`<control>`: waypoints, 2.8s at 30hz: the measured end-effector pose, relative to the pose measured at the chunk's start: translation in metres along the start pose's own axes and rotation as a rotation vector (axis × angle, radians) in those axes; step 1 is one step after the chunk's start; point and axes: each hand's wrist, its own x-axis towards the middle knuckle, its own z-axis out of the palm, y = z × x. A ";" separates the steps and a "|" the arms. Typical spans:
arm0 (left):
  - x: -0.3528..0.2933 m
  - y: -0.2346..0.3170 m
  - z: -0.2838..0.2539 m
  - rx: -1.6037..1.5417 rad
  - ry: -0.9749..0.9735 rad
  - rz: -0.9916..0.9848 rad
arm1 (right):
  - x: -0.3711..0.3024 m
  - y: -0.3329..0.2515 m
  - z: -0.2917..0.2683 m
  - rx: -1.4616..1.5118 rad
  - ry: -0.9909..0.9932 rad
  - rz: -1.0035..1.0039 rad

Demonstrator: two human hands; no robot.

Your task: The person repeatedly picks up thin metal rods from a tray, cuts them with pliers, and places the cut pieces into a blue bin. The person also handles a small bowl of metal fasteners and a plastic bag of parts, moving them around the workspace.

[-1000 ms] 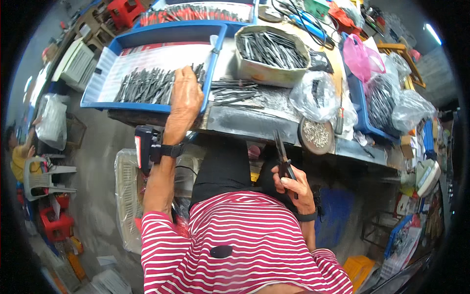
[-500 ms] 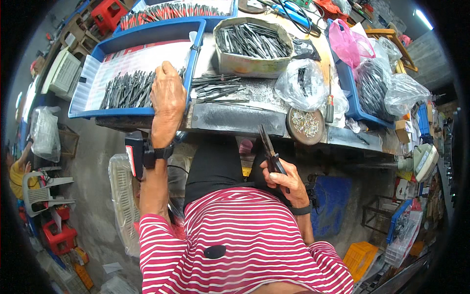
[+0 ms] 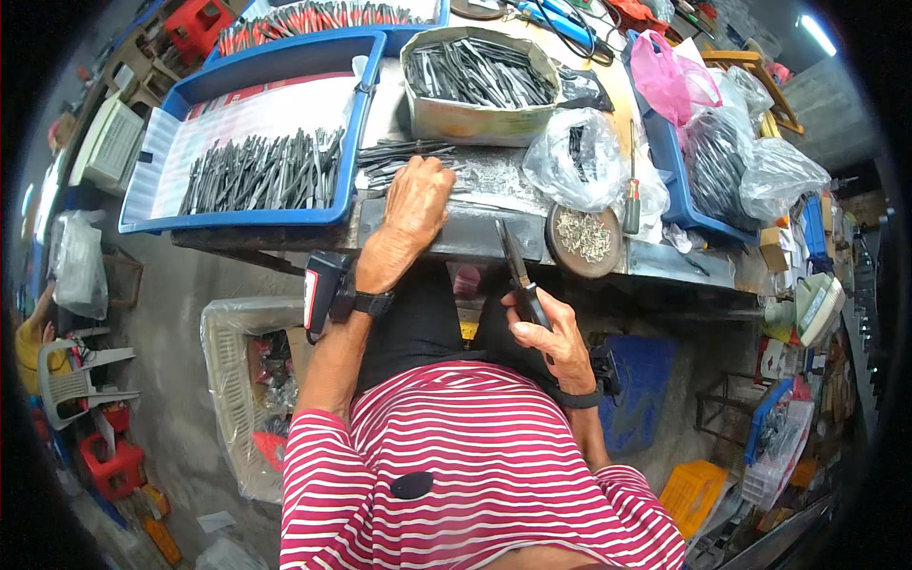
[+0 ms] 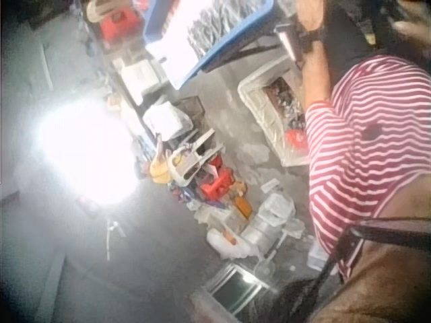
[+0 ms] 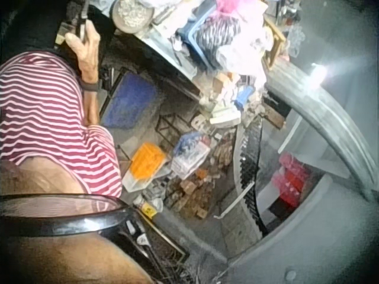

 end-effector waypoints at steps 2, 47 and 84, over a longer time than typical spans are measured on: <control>0.002 -0.004 0.003 0.024 -0.009 0.008 | 0.001 0.000 0.000 0.020 -0.009 0.010; -0.045 0.065 -0.028 -1.897 0.091 -0.631 | 0.017 0.007 0.016 -0.863 0.409 -0.643; -0.009 0.011 -0.013 -0.111 0.268 -0.254 | 0.025 -0.015 0.009 0.099 -0.069 0.110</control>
